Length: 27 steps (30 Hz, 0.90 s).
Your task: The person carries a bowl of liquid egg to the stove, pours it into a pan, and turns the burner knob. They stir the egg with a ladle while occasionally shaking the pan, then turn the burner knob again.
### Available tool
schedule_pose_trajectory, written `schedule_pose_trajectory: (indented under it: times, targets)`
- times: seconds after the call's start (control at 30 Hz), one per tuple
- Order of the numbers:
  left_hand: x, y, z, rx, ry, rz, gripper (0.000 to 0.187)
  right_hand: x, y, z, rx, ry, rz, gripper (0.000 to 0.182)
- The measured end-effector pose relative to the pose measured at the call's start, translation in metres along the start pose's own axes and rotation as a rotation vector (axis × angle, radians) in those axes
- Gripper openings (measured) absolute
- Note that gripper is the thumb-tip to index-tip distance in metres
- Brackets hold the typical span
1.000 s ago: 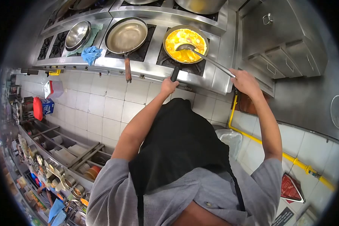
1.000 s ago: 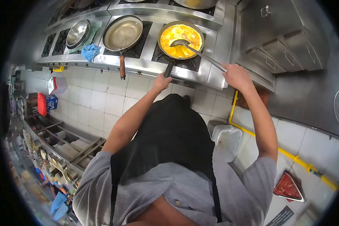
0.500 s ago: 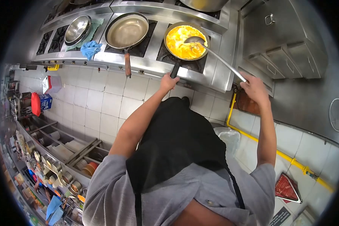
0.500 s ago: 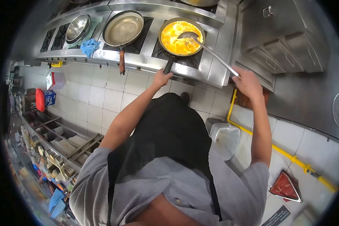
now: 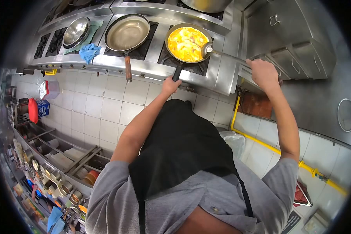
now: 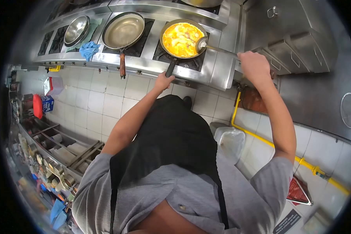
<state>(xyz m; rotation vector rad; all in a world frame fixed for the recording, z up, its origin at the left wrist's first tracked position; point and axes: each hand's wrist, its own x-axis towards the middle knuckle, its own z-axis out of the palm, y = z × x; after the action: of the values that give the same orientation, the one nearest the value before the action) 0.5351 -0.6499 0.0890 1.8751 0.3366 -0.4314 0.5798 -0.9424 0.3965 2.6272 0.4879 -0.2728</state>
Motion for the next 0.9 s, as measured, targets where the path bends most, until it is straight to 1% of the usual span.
schedule_pose_trajectory:
  times: [0.1, 0.17, 0.3, 0.5, 0.57, 0.63, 0.73, 0.8, 0.87, 0.9]
  targets:
    - [-0.001, 0.000, 0.002, -0.061, 0.019, -0.008, 0.035, 0.004, -0.005, 0.010, 0.017, -0.012, 0.022, 0.029]
    - [-0.002, 0.000, 0.003, -0.066, 0.020, -0.006, 0.035, 0.007, -0.004, 0.024, 0.088, 0.030, 0.076, 0.028]
    - [0.003, -0.006, 0.006, -0.065, 0.042, 0.024, 0.031, 0.009, -0.001, 0.039, 0.121, 0.085, 0.078, 0.027]
    - [0.001, -0.001, 0.005, -0.061, 0.041, 0.007, 0.030, 0.009, -0.002, 0.046, 0.188, 0.101, 0.091, 0.036]
    - [0.000, -0.001, 0.005, -0.059, 0.039, 0.011, 0.030, 0.009, -0.004, 0.046, 0.214, 0.093, 0.110, 0.042]
    - [-0.001, -0.001, 0.005, -0.059, 0.040, 0.014, 0.030, 0.008, -0.008, 0.043, 0.224, 0.071, 0.125, 0.043]
    - [0.001, -0.003, 0.007, -0.068, 0.045, 0.016, 0.032, 0.008, -0.008, 0.043, 0.258, 0.032, 0.152, 0.043]
    - [0.002, -0.005, 0.007, -0.066, 0.046, 0.007, 0.037, 0.005, -0.006, 0.048, 0.281, 0.017, 0.164, 0.042]
    - [0.005, -0.011, 0.009, -0.062, 0.057, 0.016, 0.039, -0.004, -0.004, 0.062, 0.473, 0.062, 0.236, 0.040]
    - [0.006, -0.013, 0.010, -0.060, 0.065, 0.024, 0.041, -0.004, -0.005, 0.073, 0.466, 0.069, 0.229, 0.040]
